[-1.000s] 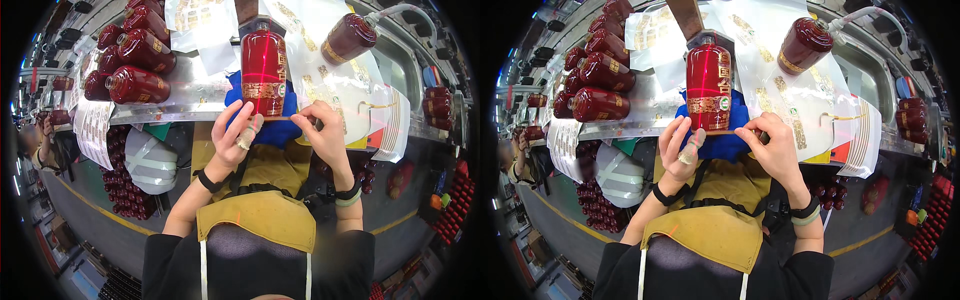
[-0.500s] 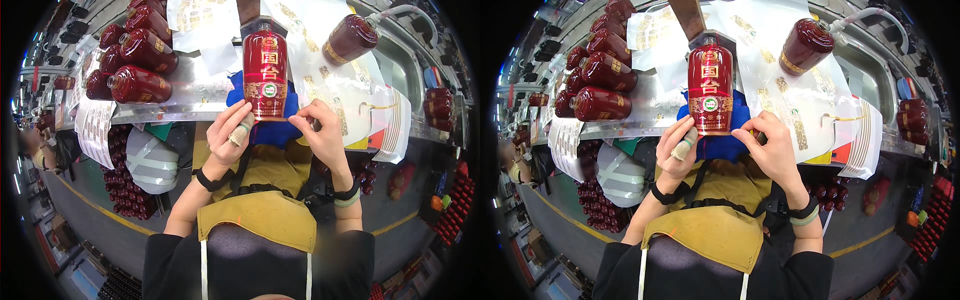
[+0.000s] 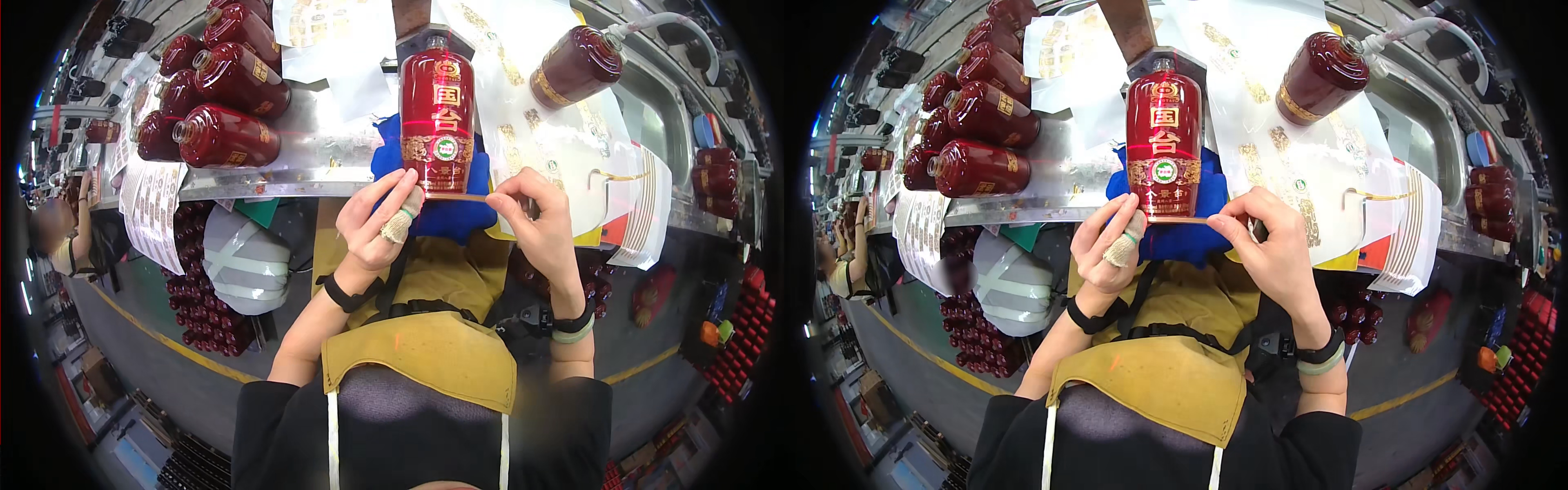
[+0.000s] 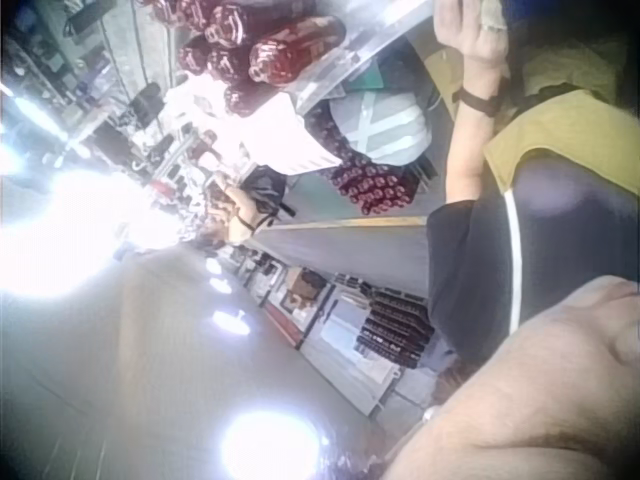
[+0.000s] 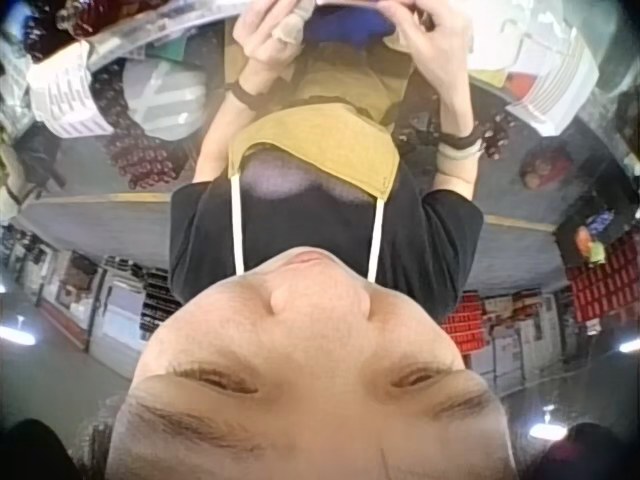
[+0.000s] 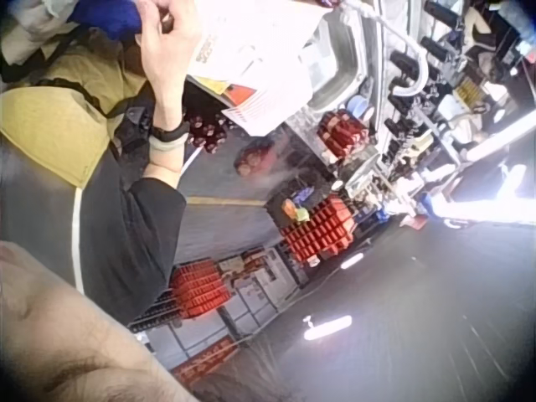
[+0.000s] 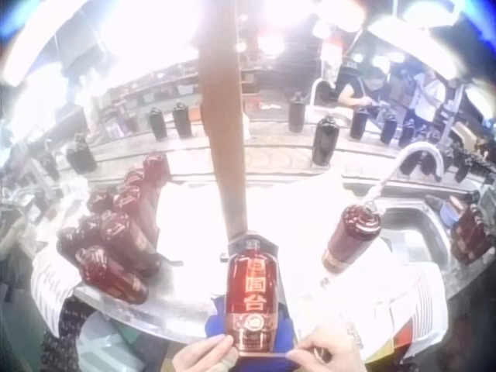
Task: Applying adhesive labels and decorative strips to red ceramic liquor bottles.
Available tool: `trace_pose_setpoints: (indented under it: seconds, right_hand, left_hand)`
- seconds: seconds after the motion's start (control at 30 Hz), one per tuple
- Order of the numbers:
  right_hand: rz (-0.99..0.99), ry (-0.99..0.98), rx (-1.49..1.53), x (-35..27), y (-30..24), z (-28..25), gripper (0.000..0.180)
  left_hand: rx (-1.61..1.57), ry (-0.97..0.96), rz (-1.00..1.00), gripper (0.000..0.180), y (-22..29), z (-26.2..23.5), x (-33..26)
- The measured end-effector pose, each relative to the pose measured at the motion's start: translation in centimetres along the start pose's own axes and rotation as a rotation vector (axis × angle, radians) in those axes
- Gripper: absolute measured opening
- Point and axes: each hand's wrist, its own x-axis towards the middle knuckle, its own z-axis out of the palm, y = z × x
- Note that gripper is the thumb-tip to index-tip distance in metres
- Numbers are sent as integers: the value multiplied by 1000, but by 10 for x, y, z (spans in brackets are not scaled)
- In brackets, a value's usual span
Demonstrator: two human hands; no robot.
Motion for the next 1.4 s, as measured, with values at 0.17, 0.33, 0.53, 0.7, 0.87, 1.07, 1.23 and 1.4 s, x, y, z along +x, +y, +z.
trace_pose_setpoints:
  seconds: [0.17,0.33,0.53,0.7,0.87,1.07,1.23,1.4]
  right_hand:
    - [-3,25,-66,0,12,3,15]
    - [-15,29,-69,2,17,6,16]
    - [-20,24,-78,-2,8,7,16]
    - [-35,6,-61,-3,1,9,17]
    - [-33,13,-43,0,2,7,18]
    - [-20,3,-5,-2,2,6,15]
    - [-16,18,-31,0,5,4,16]
    - [13,17,-48,0,11,6,16]
  left_hand:
    - [52,32,77,33,3,4,6]
    - [80,-9,-5,28,17,1,11]
    - [-115,67,1,21,10,9,16]
    - [-138,64,-123,21,9,3,11]
    - [-122,44,-89,22,9,2,9]
    - [-108,33,-92,21,9,2,6]
    - [-62,14,-51,33,9,1,5]
    - [-26,36,-33,23,10,3,4]
